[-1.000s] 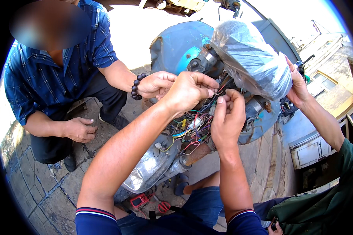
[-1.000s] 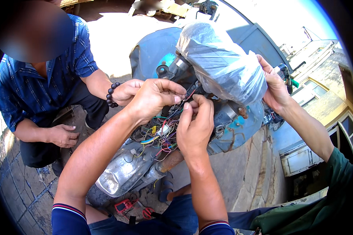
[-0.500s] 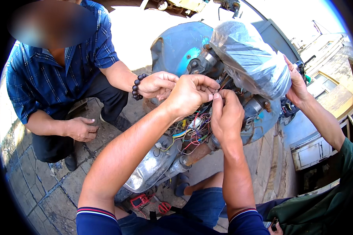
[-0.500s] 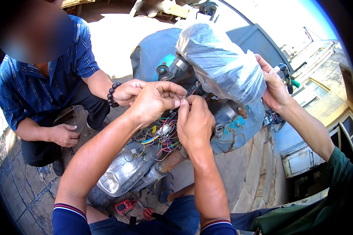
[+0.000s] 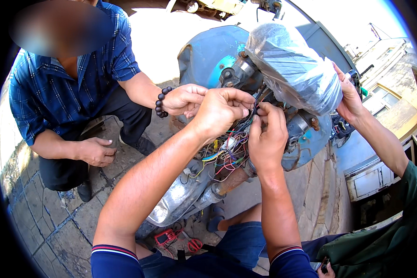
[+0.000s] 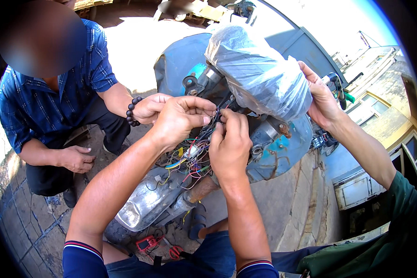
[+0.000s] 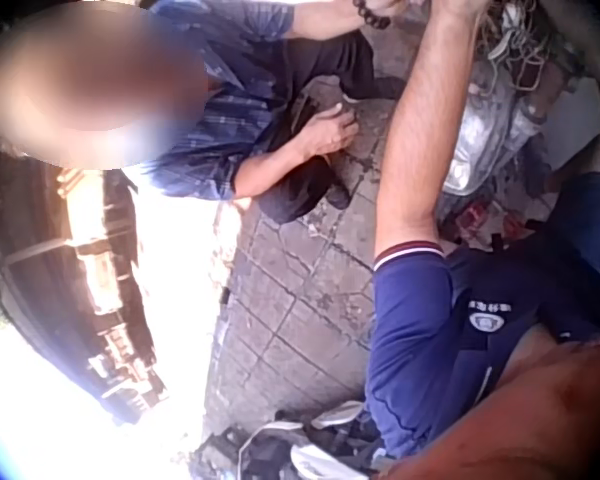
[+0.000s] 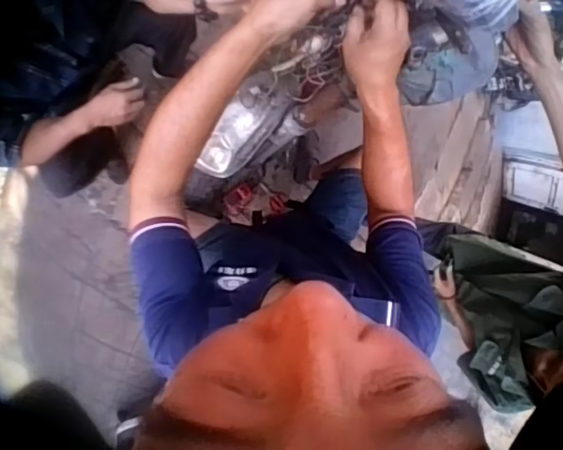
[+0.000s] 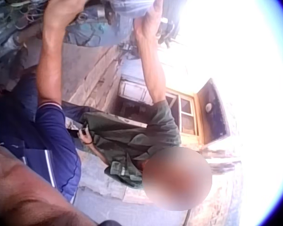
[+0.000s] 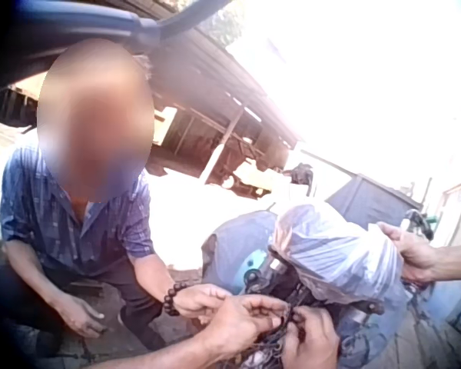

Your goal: The person repairs a motorcycle's electrical wiring by cutting, stripping, and twisting wires together. They use red-handled scissors to cut wires and their hands to twist and connect them, while another person assists by holding the plastic-wrapped handlebar assembly.

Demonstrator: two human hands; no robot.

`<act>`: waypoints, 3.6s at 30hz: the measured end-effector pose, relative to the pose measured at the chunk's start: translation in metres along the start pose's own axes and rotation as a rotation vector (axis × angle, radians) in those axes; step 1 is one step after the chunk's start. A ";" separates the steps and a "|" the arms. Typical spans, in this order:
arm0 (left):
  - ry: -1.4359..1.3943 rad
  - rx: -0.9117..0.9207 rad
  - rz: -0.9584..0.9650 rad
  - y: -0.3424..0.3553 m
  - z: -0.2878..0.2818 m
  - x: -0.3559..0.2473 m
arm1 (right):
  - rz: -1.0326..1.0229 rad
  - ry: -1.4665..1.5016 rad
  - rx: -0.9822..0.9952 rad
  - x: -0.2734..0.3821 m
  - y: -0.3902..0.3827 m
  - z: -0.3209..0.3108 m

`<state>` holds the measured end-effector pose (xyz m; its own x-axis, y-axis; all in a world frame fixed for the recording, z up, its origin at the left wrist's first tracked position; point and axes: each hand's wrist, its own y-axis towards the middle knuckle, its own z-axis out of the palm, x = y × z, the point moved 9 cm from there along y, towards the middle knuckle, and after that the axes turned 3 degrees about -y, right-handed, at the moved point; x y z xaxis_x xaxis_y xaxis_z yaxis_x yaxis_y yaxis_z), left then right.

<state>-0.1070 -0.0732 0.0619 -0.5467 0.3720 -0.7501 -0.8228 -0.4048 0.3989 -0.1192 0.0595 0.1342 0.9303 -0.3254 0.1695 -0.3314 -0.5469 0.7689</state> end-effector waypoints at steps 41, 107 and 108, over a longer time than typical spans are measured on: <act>0.034 -0.087 0.037 -0.010 0.011 -0.008 | 0.544 0.852 -0.059 -0.038 -0.010 0.034; 0.315 -0.254 -0.265 -0.019 0.018 -0.011 | 0.188 0.526 0.723 -0.073 -0.354 0.048; 0.315 -0.268 -0.259 -0.021 0.017 -0.013 | 0.190 0.530 0.719 -0.074 -0.354 0.048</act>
<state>-0.0852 -0.0553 0.0723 -0.2218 0.2346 -0.9465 -0.8341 -0.5484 0.0595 -0.0781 0.2402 -0.1799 0.7415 -0.1590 0.6518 -0.3389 -0.9272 0.1594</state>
